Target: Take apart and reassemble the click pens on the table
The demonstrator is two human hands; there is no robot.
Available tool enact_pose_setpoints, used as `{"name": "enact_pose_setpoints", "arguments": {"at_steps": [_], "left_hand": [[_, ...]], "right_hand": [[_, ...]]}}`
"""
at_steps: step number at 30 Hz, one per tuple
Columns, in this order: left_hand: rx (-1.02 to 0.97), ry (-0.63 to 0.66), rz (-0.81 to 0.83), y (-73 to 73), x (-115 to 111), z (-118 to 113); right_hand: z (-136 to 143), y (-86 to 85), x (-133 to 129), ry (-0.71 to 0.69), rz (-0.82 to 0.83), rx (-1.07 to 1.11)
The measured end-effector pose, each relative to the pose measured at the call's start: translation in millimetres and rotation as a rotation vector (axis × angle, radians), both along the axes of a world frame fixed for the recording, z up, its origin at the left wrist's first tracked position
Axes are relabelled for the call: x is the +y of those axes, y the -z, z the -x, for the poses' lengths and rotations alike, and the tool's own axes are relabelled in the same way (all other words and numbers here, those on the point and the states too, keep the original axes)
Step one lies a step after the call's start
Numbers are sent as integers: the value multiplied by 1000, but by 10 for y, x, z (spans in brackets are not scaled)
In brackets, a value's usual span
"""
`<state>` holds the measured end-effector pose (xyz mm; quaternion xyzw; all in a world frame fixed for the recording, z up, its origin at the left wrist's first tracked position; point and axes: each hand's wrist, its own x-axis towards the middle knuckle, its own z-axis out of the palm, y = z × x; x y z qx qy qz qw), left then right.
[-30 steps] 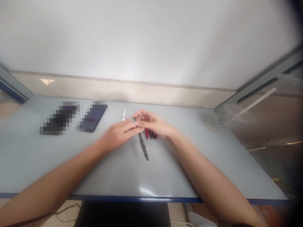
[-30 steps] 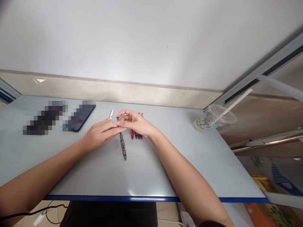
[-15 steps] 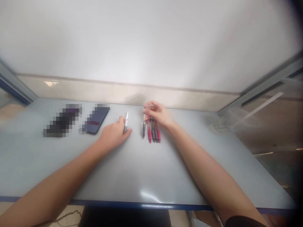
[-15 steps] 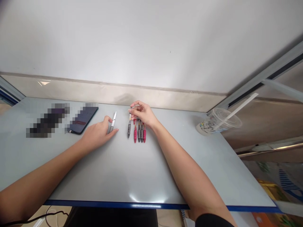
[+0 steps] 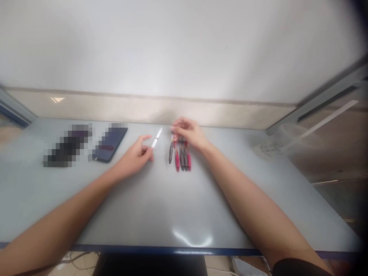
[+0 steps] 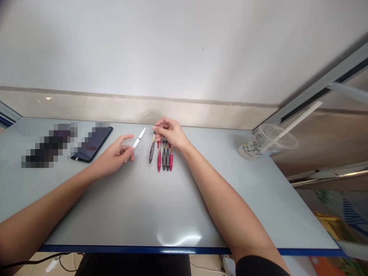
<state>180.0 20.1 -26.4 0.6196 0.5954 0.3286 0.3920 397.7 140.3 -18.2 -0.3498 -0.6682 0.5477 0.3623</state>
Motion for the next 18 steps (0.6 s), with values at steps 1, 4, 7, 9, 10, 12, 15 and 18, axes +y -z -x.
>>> {"name": "enact_pose_setpoints", "arguments": {"at_steps": [1, 4, 7, 9, 10, 12, 15, 18], "left_hand": [[-52, 1, 56, -24, 4, 2], [-211, 0, 163, -72, 17, 0], [-403, -13, 190, -83, 25, -18], [-536, -57, 208, -84, 26, -35], [-589, -84, 219, -83, 26, -43], [-653, -126, 239, -82, 26, -51], [-683, -144, 239, -80, 31, -45], [-668, -126, 231, -93, 36, -36]], "right_hand": [[1, 7, 5, 7, -8, 7], [3, 16, 7, -10, 2, 24], [2, 25, 0, -47, 37, 32], [4, 37, -4, -66, 52, 42], [6, 43, -5, -73, 53, 48], [15, 54, -7, -78, 43, 57], [31, 54, -19, -25, -1, 72], [44, 40, -40, 32, -17, 81]]}}
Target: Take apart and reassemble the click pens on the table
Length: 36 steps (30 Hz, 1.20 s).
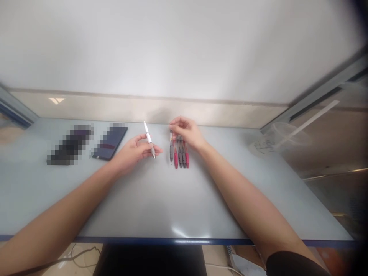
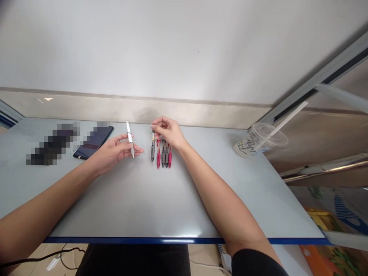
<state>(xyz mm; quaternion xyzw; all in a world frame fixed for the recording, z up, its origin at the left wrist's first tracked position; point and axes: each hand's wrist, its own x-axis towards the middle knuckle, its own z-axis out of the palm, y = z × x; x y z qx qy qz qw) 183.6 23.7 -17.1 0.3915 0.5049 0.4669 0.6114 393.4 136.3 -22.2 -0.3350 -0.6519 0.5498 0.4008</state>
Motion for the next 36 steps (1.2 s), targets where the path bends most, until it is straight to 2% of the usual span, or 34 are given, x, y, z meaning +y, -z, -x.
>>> {"name": "enact_pose_setpoints", "arguments": {"at_steps": [6, 11, 18, 26, 32, 36], "left_hand": [[-42, 20, -5, -54, -4, 0], [-106, -21, 3, -13, 32, 16], [19, -72, 8, -14, 48, 2], [38, -80, -37, -5, 25, 18], [67, -68, -23, -32, -22, -9], [82, -39, -53, 5, -9, 11]], "right_hand": [[23, 23, -1, -35, -30, -75], [38, 81, -9, 50, -291, -366], [38, 275, -38, 113, -579, -650], [1, 212, -133, 5, -625, -837], [-67, 218, -153, 63, -672, -893], [-80, 87, -293, 115, -594, -780]]}}
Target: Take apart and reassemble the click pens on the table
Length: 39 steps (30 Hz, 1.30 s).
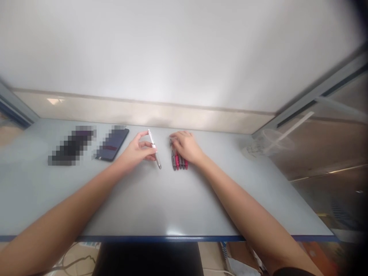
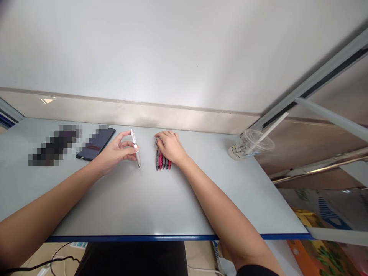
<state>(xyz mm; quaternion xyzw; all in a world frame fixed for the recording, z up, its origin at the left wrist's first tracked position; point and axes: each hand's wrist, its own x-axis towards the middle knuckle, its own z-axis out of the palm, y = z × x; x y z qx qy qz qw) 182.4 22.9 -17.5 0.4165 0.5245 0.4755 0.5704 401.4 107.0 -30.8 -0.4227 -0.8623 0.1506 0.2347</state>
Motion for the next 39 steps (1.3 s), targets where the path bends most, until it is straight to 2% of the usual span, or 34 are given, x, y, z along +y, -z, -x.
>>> {"name": "enact_pose_setpoints", "arguments": {"at_steps": [2, 4, 6, 9, 11, 13, 15, 18, 21, 23, 26, 30, 32, 35, 37, 39], "left_hand": [[10, -25, -18, 11, 4, 4], [-8, -59, -34, 6, -4, -11], [-43, -55, -54, -8, -21, -44], [-40, -6, -75, -22, -48, -89], [40, -32, -115, -21, -59, -85], [194, -89, -228, -14, -63, -43], [451, -97, -402, -4, -60, 25], [886, 38, -651, 10, -43, 118], [1052, 178, -747, 12, -27, 147], [1022, 292, -716, -4, -30, 134], [927, 448, -522, -62, -57, 115], [774, 572, -207, -187, -93, 158], [696, 609, -133, -236, -103, 187], [641, 593, -127, -247, -131, 176], [690, 530, -167, -215, -163, 125], [788, 470, -274, -174, -198, 58]], "right_hand": [[25, -96, -167, -10, 97, 115], [64, -168, -351, -124, 264, 187], [99, -195, -493, -216, 363, 195], [101, -187, -569, -231, 367, 176], [59, -191, -549, -217, 402, 201], [-3, -215, -505, -209, 505, 259], [-69, -241, -456, -211, 609, 320], [-155, -259, -384, -245, 718, 386], [-233, -269, -327, -330, 856, 362], [-283, -298, -311, -387, 872, 280], [-343, -389, -332, -420, 745, 170], [-354, -513, -421, -450, 504, 100], [-323, -521, -463, -429, 503, 164], [-235, -449, -494, -332, 630, 400], [-169, -374, -497, -274, 677, 545], [-121, -313, -493, -221, 689, 626]]}}
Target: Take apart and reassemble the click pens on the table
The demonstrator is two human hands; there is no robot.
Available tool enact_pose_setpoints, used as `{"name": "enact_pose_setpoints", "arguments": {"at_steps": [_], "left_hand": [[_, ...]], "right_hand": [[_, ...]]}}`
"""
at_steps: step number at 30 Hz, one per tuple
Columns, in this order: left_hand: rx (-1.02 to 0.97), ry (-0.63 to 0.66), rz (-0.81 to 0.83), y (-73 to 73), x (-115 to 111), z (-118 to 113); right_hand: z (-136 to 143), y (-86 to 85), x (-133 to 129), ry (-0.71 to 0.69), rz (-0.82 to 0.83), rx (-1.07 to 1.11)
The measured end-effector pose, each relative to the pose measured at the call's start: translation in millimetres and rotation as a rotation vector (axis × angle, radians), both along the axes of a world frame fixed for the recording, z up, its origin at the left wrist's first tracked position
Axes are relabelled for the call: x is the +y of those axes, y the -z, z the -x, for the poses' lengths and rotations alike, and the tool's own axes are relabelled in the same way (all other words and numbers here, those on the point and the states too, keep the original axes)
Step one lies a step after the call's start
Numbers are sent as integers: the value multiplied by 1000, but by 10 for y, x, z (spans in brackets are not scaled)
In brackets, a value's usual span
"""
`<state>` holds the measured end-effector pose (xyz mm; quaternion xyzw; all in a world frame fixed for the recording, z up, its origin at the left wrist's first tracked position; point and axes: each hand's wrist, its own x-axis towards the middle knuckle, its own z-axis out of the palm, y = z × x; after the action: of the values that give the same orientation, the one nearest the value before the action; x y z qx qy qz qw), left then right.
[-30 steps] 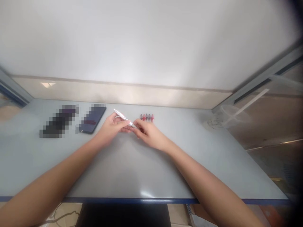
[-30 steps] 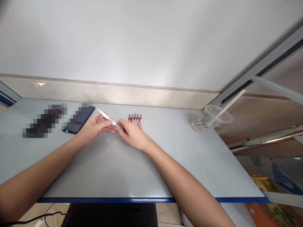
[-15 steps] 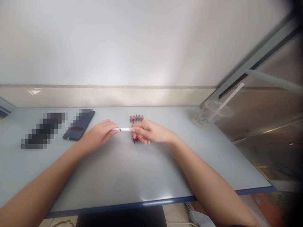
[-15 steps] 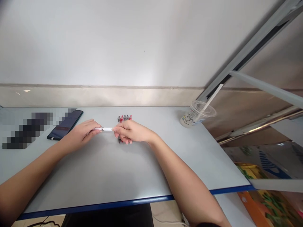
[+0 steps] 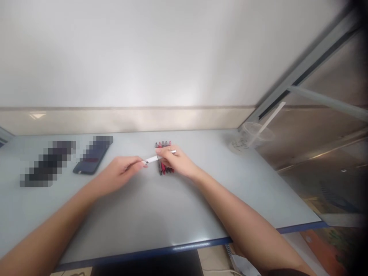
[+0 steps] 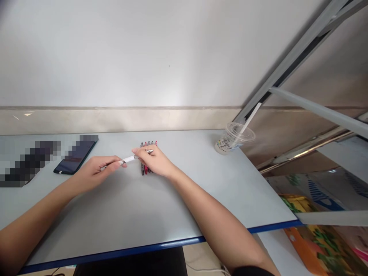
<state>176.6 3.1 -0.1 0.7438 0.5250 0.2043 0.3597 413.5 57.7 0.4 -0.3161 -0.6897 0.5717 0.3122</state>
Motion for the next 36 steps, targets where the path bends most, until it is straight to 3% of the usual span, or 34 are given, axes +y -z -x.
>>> {"name": "enact_pose_setpoints", "arguments": {"at_steps": [4, 11, 17, 25, 33, 36], "left_hand": [[40, -20, -253, 35, -33, -79], [-77, 30, 147, 13, -23, 8], [-37, -31, 68, 55, 61, 66], [47, -77, 16, 86, 77, 67], [13, -115, -2, 31, 87, 71], [-2, -167, -2, 37, 95, 99]], "right_hand": [[-7, 23, 16, 1, 37, -41], [-217, -142, 58, -233, -81, -198], [-241, -129, 114, -143, -54, -243], [-207, -32, 144, -90, -152, -281], [-186, -27, 118, -7, -108, -189], [-171, 2, 140, 43, -65, -61]]}}
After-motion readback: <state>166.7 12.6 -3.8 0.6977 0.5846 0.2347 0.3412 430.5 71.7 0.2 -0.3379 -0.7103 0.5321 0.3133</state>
